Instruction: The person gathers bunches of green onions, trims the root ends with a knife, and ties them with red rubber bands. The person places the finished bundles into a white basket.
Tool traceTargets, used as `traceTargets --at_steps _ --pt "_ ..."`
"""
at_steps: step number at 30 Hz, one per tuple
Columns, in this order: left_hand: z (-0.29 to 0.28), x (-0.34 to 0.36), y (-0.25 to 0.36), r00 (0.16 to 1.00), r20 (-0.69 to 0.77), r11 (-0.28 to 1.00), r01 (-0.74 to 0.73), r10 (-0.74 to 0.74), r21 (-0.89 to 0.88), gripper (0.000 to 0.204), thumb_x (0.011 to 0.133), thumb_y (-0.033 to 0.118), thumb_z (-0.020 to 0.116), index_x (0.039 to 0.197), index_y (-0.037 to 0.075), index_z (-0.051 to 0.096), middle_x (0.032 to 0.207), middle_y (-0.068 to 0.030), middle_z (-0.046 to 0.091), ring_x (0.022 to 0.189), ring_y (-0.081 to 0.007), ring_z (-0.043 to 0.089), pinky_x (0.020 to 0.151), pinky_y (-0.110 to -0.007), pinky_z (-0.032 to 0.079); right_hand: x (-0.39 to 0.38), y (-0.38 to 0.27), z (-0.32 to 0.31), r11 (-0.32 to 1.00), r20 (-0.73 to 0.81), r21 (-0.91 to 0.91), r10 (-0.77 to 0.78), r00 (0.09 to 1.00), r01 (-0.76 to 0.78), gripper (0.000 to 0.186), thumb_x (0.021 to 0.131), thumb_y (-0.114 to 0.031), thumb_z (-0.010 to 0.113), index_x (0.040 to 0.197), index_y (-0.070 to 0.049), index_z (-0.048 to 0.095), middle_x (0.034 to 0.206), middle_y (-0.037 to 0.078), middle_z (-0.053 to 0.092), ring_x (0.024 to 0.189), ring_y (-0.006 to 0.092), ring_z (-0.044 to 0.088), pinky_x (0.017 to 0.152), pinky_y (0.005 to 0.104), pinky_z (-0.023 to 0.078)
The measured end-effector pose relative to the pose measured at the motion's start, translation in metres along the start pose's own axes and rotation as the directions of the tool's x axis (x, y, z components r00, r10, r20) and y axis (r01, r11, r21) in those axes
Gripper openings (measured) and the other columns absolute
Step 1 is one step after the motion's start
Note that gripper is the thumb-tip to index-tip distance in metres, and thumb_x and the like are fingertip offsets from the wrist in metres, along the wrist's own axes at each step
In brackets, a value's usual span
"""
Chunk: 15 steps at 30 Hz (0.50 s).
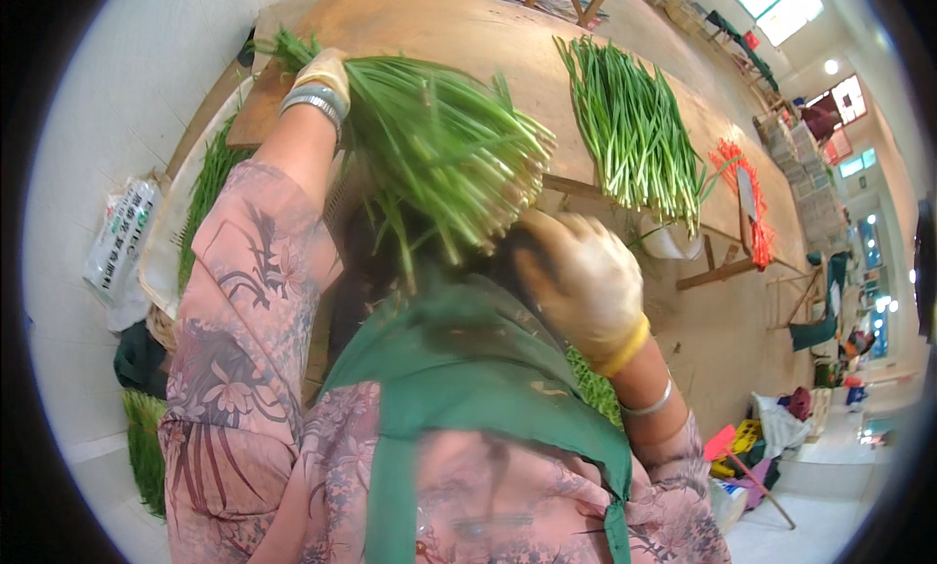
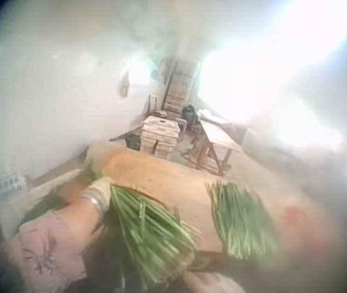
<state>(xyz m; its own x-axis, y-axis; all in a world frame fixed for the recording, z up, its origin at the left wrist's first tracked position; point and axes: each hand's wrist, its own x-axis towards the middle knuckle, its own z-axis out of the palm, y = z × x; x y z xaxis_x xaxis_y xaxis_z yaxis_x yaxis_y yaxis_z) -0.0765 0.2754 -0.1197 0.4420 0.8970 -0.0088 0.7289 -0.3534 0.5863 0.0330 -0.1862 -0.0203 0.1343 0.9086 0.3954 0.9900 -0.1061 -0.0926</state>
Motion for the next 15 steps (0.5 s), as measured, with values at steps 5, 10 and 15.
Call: traceTargets --at_steps 5,10,15 --pt "-0.002 -0.006 -0.001 0.972 0.02 0.871 0.218 -0.232 -0.44 0.054 0.099 0.035 0.053 0.134 -0.007 0.058 0.134 -0.0203 0.065 0.115 -0.0328 0.065 0.105 -0.041 0.046 0.075 0.001 0.069 0.997 -0.021 -0.066 -0.034 0.999 0.032 0.024 0.09 -0.032 0.067 0.099 -0.009 0.068 0.098 0.013 0.064 0.092 0.0306 0.065 0.077 0.0428 0.053" --pt "-0.005 0.013 -0.021 0.846 0.174 0.37 0.393 -0.503 -0.842 0.053 0.1 0.034 0.053 0.132 -0.007 0.059 0.131 -0.0193 0.067 0.109 -0.0329 0.066 0.103 -0.04 0.048 0.109 -0.006 0.086 0.993 -0.229 0.089 -0.061 0.972 0.083 0.03 0.085 -0.035 0.074 0.085 -0.006 0.065 0.093 0.016 0.061 0.09 0.0365 0.062 0.076 0.0487 0.051" --pt "-0.013 -0.033 0.029 0.847 0.238 0.189 0.363 -0.476 -0.913 0.052 0.101 0.038 0.051 0.132 -0.003 0.06 0.143 -0.0179 0.06 0.122 -0.0348 0.06 0.113 -0.042 0.038 0.111 -0.009 0.112 0.904 -0.375 0.398 0.008 0.927 0.154 0.024 0.087 -0.032 0.074 0.099 -0.012 0.075 0.104 0.01 0.065 0.1 0.032 0.061 0.082 0.0451 0.049"
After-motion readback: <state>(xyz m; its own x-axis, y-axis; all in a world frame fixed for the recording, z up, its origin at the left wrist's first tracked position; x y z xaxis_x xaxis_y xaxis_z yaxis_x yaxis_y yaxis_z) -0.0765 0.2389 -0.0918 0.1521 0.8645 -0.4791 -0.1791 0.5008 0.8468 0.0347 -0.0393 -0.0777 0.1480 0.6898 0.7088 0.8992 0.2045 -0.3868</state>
